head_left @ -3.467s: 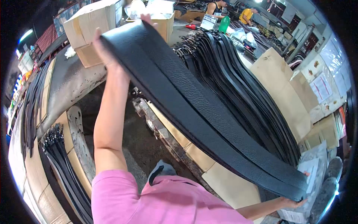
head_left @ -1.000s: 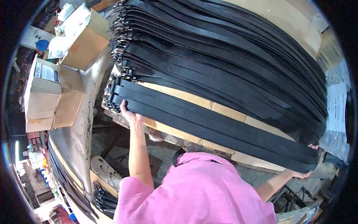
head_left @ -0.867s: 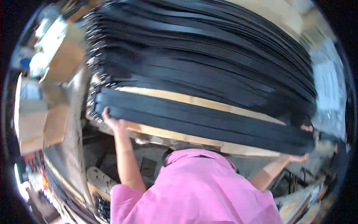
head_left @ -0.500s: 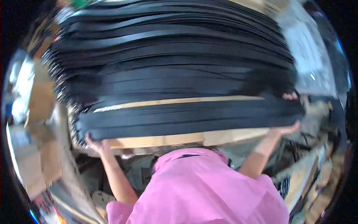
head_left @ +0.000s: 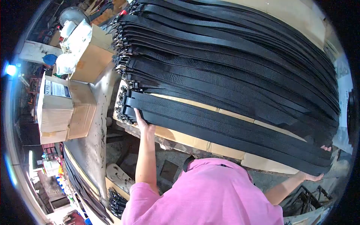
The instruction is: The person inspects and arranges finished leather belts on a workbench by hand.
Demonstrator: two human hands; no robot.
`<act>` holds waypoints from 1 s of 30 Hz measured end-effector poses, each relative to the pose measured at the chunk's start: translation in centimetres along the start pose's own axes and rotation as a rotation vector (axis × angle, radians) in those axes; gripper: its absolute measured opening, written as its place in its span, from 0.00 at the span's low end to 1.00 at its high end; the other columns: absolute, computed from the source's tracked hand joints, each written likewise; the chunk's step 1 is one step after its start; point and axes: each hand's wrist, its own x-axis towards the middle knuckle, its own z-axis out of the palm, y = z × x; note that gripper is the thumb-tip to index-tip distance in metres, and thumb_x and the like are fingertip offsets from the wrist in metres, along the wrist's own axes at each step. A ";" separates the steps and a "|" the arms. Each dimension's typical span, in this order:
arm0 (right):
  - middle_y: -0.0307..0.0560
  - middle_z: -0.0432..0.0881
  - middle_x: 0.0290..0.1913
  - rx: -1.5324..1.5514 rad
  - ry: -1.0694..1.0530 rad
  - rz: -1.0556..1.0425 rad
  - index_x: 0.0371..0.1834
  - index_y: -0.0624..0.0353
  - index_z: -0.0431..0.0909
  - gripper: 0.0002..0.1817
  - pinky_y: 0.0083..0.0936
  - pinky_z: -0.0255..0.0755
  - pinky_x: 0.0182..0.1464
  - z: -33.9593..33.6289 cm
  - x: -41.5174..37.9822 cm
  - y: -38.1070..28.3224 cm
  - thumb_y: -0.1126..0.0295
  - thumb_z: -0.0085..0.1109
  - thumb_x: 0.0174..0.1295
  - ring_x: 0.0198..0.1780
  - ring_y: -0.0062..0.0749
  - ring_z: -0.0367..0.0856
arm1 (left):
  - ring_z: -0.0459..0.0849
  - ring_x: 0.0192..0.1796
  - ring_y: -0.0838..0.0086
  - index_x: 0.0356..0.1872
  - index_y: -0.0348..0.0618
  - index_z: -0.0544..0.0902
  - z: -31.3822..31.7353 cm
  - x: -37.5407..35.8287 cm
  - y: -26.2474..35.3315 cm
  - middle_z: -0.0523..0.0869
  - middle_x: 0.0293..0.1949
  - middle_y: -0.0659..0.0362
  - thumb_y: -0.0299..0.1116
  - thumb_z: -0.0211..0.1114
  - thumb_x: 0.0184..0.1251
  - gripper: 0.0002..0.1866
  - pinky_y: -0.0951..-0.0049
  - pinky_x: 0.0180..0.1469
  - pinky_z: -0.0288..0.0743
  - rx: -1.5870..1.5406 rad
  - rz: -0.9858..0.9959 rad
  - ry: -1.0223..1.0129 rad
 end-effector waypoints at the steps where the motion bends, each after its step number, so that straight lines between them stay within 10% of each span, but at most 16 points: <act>1: 0.62 0.51 0.73 0.009 -0.015 0.005 0.72 0.75 0.42 0.55 0.45 0.37 0.76 -0.4 0.3 -0.1 0.45 0.52 0.48 0.74 0.52 0.48 | 0.71 0.62 0.59 0.63 0.51 0.70 0.2 -0.1 0.1 0.74 0.62 0.58 0.60 0.59 0.62 0.34 0.51 0.65 0.64 -0.005 -0.010 0.022; 16: 0.57 0.74 0.54 -0.125 -0.062 -0.059 0.60 0.70 0.65 0.46 0.43 0.62 0.63 1.2 0.8 0.4 0.40 0.42 0.47 0.56 0.46 0.71 | 0.61 0.69 0.58 0.69 0.50 0.61 -1.5 -0.5 0.4 0.64 0.69 0.56 0.70 0.57 0.54 0.47 0.48 0.69 0.55 0.193 0.027 -0.077; 20: 0.60 0.70 0.60 0.052 -0.089 0.010 0.67 0.68 0.59 0.47 0.48 0.57 0.68 -2.4 0.2 1.0 0.46 0.57 0.47 0.61 0.51 0.70 | 0.58 0.72 0.58 0.71 0.50 0.59 -1.6 0.4 -0.2 0.61 0.71 0.56 0.72 0.49 0.58 0.46 0.48 0.72 0.51 0.301 0.165 -0.120; 30: 0.64 0.60 0.69 0.419 0.099 -0.054 0.71 0.62 0.54 0.45 0.52 0.47 0.72 -8.2 2.0 -0.7 0.50 0.55 0.53 0.68 0.58 0.61 | 0.63 0.68 0.55 0.68 0.41 0.63 -0.5 2.2 0.2 0.64 0.69 0.52 0.55 0.65 0.58 0.42 0.51 0.70 0.57 0.219 0.123 0.114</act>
